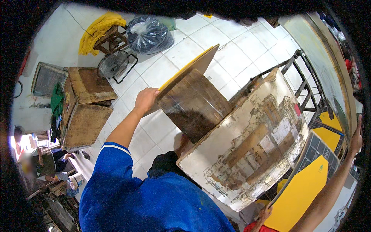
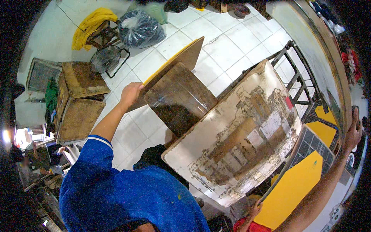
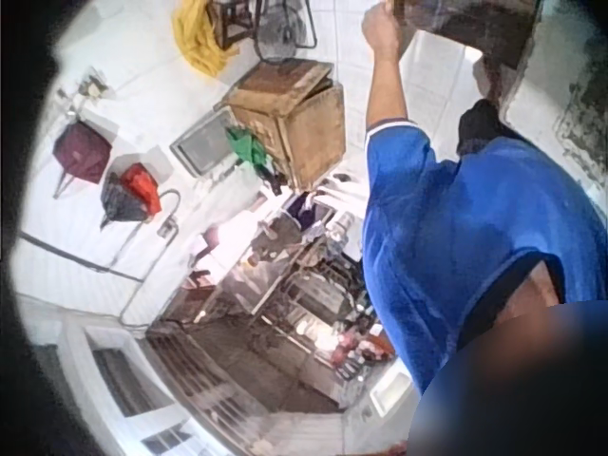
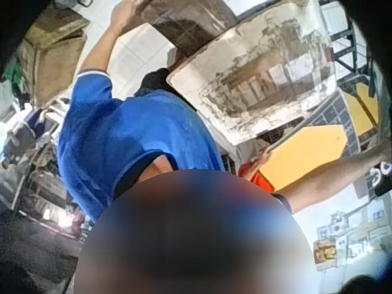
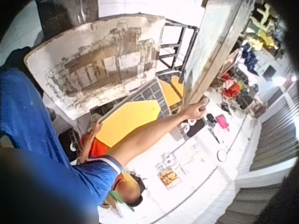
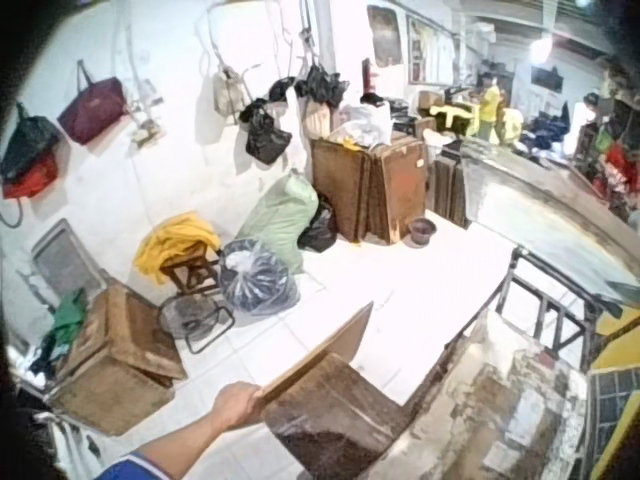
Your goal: The person performs screen printing on yellow fabric pieces. They position a screen over the fabric, pull a squeegee across the screen to apply green ink, lift the screen, and repeat the process on multiple pieces.
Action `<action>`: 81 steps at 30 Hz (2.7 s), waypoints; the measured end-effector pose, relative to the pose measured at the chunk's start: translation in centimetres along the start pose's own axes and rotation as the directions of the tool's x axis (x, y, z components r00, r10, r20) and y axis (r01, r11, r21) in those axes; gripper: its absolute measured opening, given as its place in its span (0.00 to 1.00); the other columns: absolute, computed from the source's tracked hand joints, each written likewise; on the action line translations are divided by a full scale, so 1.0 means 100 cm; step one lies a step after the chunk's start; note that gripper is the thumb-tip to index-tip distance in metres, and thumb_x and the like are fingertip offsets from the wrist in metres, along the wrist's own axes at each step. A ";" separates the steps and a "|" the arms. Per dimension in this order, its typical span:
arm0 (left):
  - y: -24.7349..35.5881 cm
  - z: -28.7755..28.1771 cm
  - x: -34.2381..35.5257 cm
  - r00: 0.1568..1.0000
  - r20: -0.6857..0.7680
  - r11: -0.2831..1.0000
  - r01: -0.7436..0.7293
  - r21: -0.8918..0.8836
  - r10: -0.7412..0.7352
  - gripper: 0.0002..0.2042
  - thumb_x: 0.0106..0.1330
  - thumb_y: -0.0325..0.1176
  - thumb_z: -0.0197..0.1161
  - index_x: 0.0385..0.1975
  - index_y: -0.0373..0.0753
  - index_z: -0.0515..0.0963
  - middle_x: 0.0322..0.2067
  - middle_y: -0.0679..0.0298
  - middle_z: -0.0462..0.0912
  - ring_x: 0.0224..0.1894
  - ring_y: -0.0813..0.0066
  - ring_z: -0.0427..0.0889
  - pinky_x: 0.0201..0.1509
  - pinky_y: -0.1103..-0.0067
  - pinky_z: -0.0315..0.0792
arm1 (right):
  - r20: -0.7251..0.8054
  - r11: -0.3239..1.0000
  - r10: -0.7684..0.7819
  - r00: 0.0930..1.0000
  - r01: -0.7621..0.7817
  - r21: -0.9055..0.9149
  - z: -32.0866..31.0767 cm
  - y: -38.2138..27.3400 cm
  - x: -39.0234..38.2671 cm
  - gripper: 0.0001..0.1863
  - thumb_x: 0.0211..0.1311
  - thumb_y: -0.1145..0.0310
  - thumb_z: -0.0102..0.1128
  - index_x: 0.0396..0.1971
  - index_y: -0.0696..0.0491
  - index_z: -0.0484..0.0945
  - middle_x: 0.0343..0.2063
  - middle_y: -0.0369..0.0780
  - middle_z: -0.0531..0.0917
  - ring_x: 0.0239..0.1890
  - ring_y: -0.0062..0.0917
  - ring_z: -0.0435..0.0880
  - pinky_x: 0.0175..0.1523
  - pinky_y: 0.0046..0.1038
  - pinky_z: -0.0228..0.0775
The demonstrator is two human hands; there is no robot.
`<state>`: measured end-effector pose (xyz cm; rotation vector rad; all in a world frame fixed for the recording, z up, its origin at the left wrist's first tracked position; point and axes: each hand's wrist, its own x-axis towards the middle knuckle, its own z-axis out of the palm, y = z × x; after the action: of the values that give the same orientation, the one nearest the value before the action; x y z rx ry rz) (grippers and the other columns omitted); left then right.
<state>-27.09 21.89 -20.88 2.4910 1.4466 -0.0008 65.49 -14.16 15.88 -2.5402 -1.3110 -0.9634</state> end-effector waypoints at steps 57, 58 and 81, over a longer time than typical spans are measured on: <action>0.074 0.070 -0.288 0.451 -0.210 0.474 0.625 -0.620 -0.868 0.31 0.73 0.57 0.62 0.26 0.27 0.75 0.26 0.46 0.80 0.28 0.50 0.73 0.36 0.61 0.69 | 0.014 0.946 0.312 0.950 -0.311 0.088 -0.033 -0.156 -0.061 0.50 0.55 0.16 0.49 0.57 0.47 0.84 0.49 0.51 0.88 0.55 0.50 0.85 0.57 0.47 0.76; 0.072 0.062 -0.289 0.460 -0.159 0.452 0.644 -0.617 -0.874 0.31 0.74 0.56 0.61 0.26 0.27 0.73 0.24 0.48 0.78 0.27 0.56 0.71 0.35 0.59 0.66 | -0.029 0.952 0.303 0.952 -0.302 0.047 -0.037 -0.162 -0.063 0.49 0.56 0.17 0.51 0.55 0.47 0.85 0.48 0.50 0.88 0.55 0.49 0.85 0.57 0.46 0.76; 0.175 0.049 -0.205 0.961 0.276 0.953 0.056 -0.298 0.030 0.31 0.59 0.48 0.78 0.50 0.32 0.72 0.42 0.40 0.86 0.45 0.40 0.86 0.47 0.60 0.78 | -0.130 0.923 0.316 0.940 -0.273 0.270 -0.089 -0.219 -0.094 0.39 0.58 0.30 0.64 0.44 0.56 0.86 0.41 0.53 0.88 0.46 0.47 0.88 0.51 0.42 0.78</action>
<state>-21.87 -4.92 -19.09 2.1340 1.2425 -0.1172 40.44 -10.56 13.65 -2.3162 -0.9017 -0.8696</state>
